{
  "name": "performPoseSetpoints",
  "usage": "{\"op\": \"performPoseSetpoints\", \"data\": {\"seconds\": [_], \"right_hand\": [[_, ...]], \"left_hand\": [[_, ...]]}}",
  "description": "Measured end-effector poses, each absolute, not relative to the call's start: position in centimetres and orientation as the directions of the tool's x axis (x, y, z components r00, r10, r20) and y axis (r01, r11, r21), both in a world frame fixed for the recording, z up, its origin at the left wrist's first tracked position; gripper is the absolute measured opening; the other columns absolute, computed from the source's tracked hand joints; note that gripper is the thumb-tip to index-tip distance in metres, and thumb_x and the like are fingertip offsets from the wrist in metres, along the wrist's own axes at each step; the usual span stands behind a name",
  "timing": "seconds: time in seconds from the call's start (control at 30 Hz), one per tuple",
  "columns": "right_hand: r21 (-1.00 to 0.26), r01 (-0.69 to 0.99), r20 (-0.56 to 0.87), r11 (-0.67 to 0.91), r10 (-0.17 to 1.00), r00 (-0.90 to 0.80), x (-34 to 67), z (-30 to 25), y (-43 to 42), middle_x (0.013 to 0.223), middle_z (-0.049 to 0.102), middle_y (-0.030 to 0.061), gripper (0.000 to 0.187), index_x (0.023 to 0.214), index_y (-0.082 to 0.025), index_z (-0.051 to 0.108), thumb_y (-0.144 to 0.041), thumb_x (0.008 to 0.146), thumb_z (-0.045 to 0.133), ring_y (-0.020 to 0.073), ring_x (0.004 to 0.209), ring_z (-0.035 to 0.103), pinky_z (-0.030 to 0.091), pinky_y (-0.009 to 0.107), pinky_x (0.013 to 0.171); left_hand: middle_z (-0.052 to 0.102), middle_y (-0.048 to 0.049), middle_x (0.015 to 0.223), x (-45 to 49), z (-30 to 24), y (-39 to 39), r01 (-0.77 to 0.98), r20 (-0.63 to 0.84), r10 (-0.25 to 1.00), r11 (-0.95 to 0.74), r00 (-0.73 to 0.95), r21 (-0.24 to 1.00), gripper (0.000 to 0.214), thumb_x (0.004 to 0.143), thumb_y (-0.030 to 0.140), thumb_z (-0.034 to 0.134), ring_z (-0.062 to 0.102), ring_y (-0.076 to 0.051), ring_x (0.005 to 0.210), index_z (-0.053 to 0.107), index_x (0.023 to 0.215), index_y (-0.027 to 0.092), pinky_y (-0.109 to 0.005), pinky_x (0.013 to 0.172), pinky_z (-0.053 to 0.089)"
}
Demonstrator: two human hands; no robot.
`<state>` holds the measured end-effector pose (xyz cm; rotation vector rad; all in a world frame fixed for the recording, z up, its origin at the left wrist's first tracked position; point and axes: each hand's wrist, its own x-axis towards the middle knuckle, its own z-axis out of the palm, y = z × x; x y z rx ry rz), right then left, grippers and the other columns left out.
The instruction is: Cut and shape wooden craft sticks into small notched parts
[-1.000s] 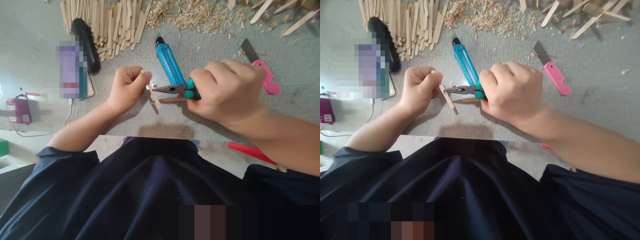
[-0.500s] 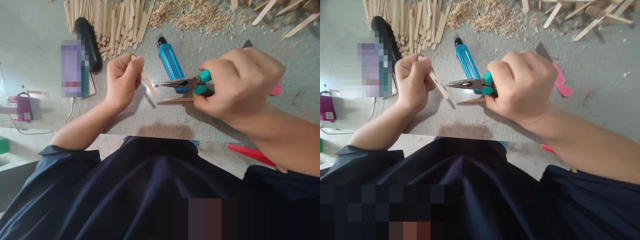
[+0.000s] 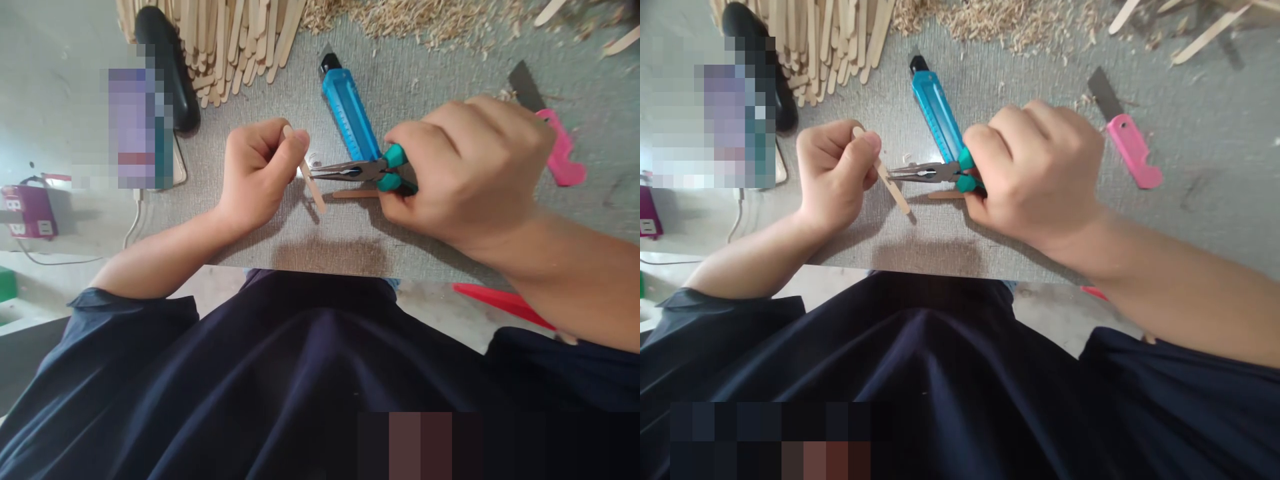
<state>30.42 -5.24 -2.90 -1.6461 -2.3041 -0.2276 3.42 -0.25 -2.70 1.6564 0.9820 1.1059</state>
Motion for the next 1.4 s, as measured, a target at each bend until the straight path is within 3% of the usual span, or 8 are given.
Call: {"op": "performPoseSetpoints", "data": {"seconds": [0.33, 0.6, 0.8, 0.87, 0.97, 1.13, 1.3, 1.4], "right_hand": [[0.14, 0.916, 0.338, 0.375, 0.852, -0.401, 30.7, -2.9, -6.0, 0.079, 0.057, 0.0078, 0.049, 0.098, -0.025, 0.075, -0.055, 0.113, 0.038, 0.0255, 0.075, 0.058, 0.031, 0.041, 0.068], [0.194, 0.907, 0.302, 0.374, 0.857, -0.418, 30.3, -1.8, -6.4, 0.078, 0.058, 0.0075, 0.037, 0.086, -0.025, 0.067, -0.044, 0.106, 0.041, 0.0225, 0.071, 0.057, 0.025, 0.041, 0.061], [0.094, 0.768, 0.617, 0.634, 0.568, -0.544, 30.7, -1.8, -7.2, 0.071, 0.051, 0.0033, 0.016, 0.077, -0.027, 0.061, -0.032, 0.089, 0.051, 0.0181, 0.063, 0.041, 0.022, 0.037, 0.057], [0.093, 0.706, 0.616, 0.702, 0.516, -0.595, 31.1, -2.2, -6.8, 0.073, 0.053, 0.0032, 0.013, 0.082, -0.027, 0.063, -0.033, 0.085, 0.053, 0.0176, 0.062, 0.042, 0.023, 0.036, 0.055], [0.072, 0.824, 0.591, 0.562, 0.641, -0.489, 32.0, -3.2, -5.5, 0.077, 0.057, 0.0052, 0.025, 0.089, -0.026, 0.071, -0.04, 0.087, 0.05, 0.0194, 0.065, 0.049, 0.025, 0.037, 0.06], [0.01, 0.886, 0.504, 0.464, 0.762, -0.406, 32.2, -3.3, -4.7, 0.09, 0.067, 0.0093, 0.045, 0.104, -0.022, 0.078, -0.05, 0.105, 0.042, 0.0256, 0.08, 0.066, 0.032, 0.04, 0.068], [0.053, 0.917, 0.298, 0.394, 0.871, -0.391, 30.9, -2.3, -5.3, 0.096, 0.07, 0.0099, 0.055, 0.105, -0.021, 0.077, -0.06, 0.109, 0.038, 0.028, 0.088, 0.067, 0.035, 0.041, 0.072], [0.025, 0.923, 0.26, 0.384, 0.889, -0.377, 30.5, -2.3, -5.5, 0.097, 0.069, 0.0108, 0.047, 0.102, -0.023, 0.075, -0.056, 0.106, 0.042, 0.0297, 0.089, 0.068, 0.038, 0.043, 0.072]], "left_hand": [[0.042, 0.0026, 0.057, 3.8, -1.7, -1.4, 0.276, 0.231, 0.95, -0.284, 0.21, 0.918, 0.056, 0.109, 0.032, 0.071, 0.032, -0.012, 0.053, 0.042, 0.061, 0.026, -0.039, 0.061, 0.027], [0.042, 0.0019, 0.053, 4.0, -3.0, -0.3, 0.273, 0.307, 0.922, -0.366, 0.234, 0.89, 0.06, 0.108, 0.04, 0.071, 0.031, -0.011, 0.051, 0.042, 0.058, 0.025, -0.04, 0.057, 0.022], [0.029, 0.0047, 0.055, 1.1, -3.1, 5.9, 0.088, 0.329, 0.938, -0.321, -0.11, 0.943, 0.073, 0.11, 0.067, 0.074, 0.023, -0.009, 0.044, 0.026, 0.071, 0.028, -0.037, 0.041, 0.011], [0.03, 0.0055, 0.06, 0.7, -3.1, 6.6, -0.002, 0.394, 0.918, -0.394, -0.044, 0.919, 0.084, 0.101, 0.077, 0.085, 0.022, -0.007, 0.045, 0.023, 0.074, 0.028, -0.036, 0.036, 0.013], [0.025, 0.0072, 0.056, 1.4, -3.6, 5.2, -0.025, 0.41, 0.901, -0.41, 0.14, 0.912, 0.073, 0.112, 0.063, 0.082, 0.023, -0.004, 0.044, 0.037, 0.07, 0.024, -0.032, 0.04, 0.018], [0.037, 0.0057, 0.05, 2.7, -4.4, 2.1, -0.041, 0.369, 0.879, -0.374, 0.302, 0.926, 0.077, 0.108, 0.075, 0.081, 0.031, -0.007, 0.05, 0.043, 0.063, 0.026, -0.038, 0.045, 0.025], [0.041, 0.0041, 0.05, 3.1, -3.3, 0.8, 0.049, 0.294, 0.898, -0.327, 0.327, 0.944, 0.081, 0.107, 0.081, 0.078, 0.035, -0.008, 0.052, 0.04, 0.061, 0.025, -0.036, 0.049, 0.027], [0.047, 0.0028, 0.054, 3.6, -2.1, -0.3, 0.165, 0.206, 0.94, -0.256, 0.271, 0.953, 0.073, 0.115, 0.065, 0.071, 0.037, -0.01, 0.052, 0.041, 0.062, 0.025, -0.036, 0.054, 0.03]]}}
